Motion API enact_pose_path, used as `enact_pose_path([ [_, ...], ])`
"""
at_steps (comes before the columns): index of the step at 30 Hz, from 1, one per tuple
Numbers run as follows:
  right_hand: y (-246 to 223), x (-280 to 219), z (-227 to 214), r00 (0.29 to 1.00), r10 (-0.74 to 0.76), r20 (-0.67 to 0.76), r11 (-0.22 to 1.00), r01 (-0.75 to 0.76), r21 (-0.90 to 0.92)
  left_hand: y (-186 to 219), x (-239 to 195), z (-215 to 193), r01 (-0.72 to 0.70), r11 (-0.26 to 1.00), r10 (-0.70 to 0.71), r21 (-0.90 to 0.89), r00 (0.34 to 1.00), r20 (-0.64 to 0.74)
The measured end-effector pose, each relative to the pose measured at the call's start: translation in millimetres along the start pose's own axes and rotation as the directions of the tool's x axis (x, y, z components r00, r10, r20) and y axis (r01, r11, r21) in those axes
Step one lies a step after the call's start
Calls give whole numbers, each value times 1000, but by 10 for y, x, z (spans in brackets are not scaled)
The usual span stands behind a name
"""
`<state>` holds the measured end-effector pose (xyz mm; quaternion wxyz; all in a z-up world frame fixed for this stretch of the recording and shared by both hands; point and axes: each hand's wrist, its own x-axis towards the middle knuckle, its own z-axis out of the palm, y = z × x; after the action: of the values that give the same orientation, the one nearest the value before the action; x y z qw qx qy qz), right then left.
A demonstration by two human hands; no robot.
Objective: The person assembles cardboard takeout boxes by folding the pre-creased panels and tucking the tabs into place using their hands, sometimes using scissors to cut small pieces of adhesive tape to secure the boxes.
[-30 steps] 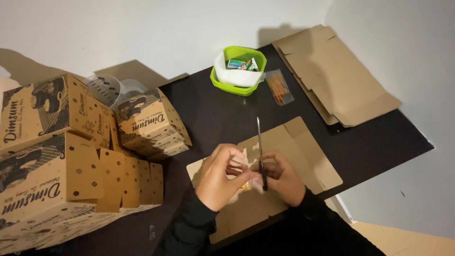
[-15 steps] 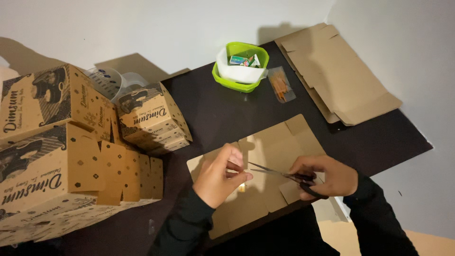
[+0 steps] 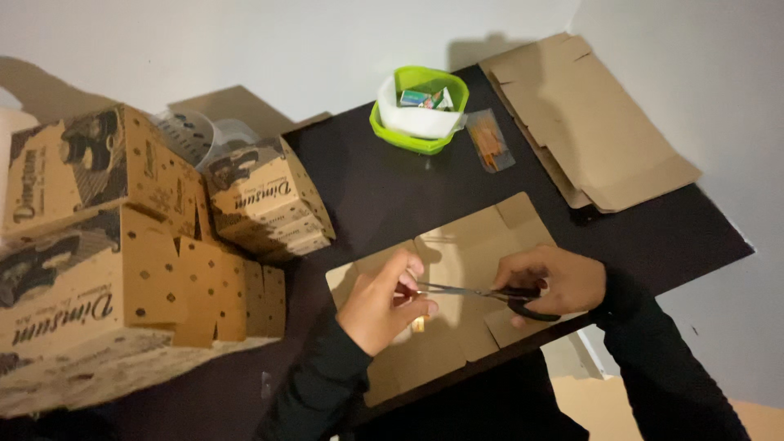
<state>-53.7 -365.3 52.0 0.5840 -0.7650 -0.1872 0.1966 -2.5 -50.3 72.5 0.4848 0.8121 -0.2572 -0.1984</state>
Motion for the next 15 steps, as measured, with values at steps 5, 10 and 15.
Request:
enact_pose_path([
  [5, 30, 43, 2, 1000, 13, -7, 997, -12, 74, 70, -14, -27, 46, 999, -46, -10, 999, 1],
  [10, 115, 67, 45, 999, 48, 26, 993, -51, 111, 55, 12, -25, 64, 998, -64, -26, 998, 15],
  [15, -44, 124, 29, 992, 108, 70, 986, -116, 116, 241, 1, -104, 68, 998, -69, 19, 996, 57],
])
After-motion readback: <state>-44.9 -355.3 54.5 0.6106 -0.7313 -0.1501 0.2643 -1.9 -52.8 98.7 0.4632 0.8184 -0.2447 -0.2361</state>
